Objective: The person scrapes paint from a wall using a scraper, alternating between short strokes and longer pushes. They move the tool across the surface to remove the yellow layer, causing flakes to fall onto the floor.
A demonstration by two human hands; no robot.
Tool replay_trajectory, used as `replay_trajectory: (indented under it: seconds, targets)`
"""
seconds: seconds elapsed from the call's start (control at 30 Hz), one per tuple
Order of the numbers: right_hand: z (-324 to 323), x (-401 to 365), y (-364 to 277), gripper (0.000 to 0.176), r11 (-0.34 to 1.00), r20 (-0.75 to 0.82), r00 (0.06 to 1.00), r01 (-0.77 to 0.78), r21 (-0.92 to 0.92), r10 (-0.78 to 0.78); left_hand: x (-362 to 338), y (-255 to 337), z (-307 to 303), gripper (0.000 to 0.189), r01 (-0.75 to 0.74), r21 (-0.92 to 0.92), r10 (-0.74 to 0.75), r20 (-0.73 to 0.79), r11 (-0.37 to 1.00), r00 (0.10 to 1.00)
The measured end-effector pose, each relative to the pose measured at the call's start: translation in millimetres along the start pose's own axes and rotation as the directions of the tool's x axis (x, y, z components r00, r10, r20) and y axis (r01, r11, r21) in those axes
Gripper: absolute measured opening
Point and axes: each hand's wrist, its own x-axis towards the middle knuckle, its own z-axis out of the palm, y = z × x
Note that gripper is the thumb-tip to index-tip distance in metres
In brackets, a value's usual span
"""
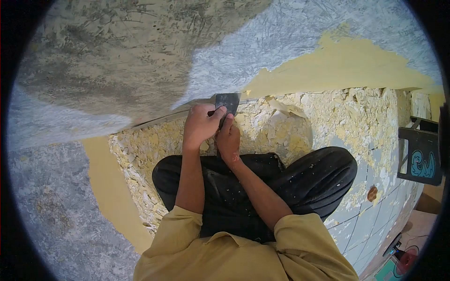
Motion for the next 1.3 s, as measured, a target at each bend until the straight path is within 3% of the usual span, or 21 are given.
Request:
replay_trajectory:
  seconds: [0.17, 0.5, 0.6, 0.7, 0.8, 0.83, 0.9, 0.97, 1.0, 1.07, 1.13, 1.17, 1.3]
  targets:
    - [-1.4, -4.2, -11.0, 0.071, 0.998, -0.079, 0.995, 0.059, -0.026, -0.060, 1.2, -2.5, 1.4, 0.039, 0.043, -0.004, -0.043, 0.029, 0.999, 0.999]
    - [-3.5, 0.2, -5.6, 0.070, 0.998, -0.034, 0.998, 0.056, -0.005, -0.056, 3.0, -10.1, 9.4, 0.039, 0.013, -0.048, -0.014, -0.025, 0.999, 1.000]
    - [-5.4, -0.1, -8.8, 0.057, 0.999, -0.009, 1.000, 0.013, -0.038, -0.013, -0.3, -2.3, 7.9, 0.040, 0.014, 0.002, -0.014, -0.063, 1.000, 0.998]
    - [-3.2, 0.7, -5.7, 0.053, 0.998, -0.064, 0.997, 0.047, -0.031, -0.049, 0.2, -9.1, 15.7, 0.041, 0.022, -0.128, -0.032, -0.078, 0.992, 0.996]
    - [-5.4, 7.5, -3.6, 0.048, 0.992, -0.091, 0.991, 0.090, -0.085, -0.098, 4.4, -12.6, 14.2, 0.037, -0.010, -0.012, 0.009, -0.028, 1.000, 1.000]
    - [-11.3, 12.0, -8.0, 0.047, 0.970, -0.126, 0.969, 0.195, -0.146, -0.214, 4.4, -6.4, 17.3, 0.037, -0.010, -0.011, 0.010, -0.033, 1.000, 0.999]
    - [-30.5, 28.2, -23.2, 0.043, 0.915, -0.186, 0.912, 0.315, -0.253, -0.365, 6.7, 14.7, 31.8, 0.040, -0.223, -0.383, 0.143, -0.226, 0.897, 0.964]
    - [-43.8, 30.5, -34.7, 0.046, 0.942, -0.157, 0.929, 0.324, -0.092, -0.335, 8.2, 21.8, 38.6, 0.039, -0.159, -0.346, 0.105, -0.168, 0.925, 0.980]
    - [-45.0, 32.6, -33.4, 0.046, 0.936, -0.161, 0.923, 0.337, -0.101, -0.349, 9.9, 22.5, 39.8, 0.039, -0.124, -0.344, 0.089, -0.118, 0.931, 0.989]
    - [-29.7, 22.3, -14.4, 0.053, 0.992, -0.115, 0.991, 0.078, 0.095, -0.066, 8.5, 17.7, 32.1, 0.039, -0.087, -0.325, 0.070, -0.063, 0.942, 0.996]
    - [-13.2, 16.0, 1.1, 0.057, 0.998, -0.052, 0.999, 0.010, 0.069, -0.006, 5.8, 8.5, 18.8, 0.038, -0.069, -0.153, 0.068, -0.010, 0.986, 0.998]
    - [-8.2, 12.2, 8.9, 0.060, 0.998, 0.006, 0.998, -0.055, 0.025, 0.054, 4.8, 4.1, 12.2, 0.038, -0.065, -0.153, 0.065, -0.003, 0.986, 0.998]
    - [1.7, -1.6, -3.5, 0.070, 0.986, 0.035, 0.996, -0.087, 0.140, 0.083, 2.0, 3.2, -1.9, 0.037, -0.013, -0.009, 0.013, 0.058, 1.000, 0.998]
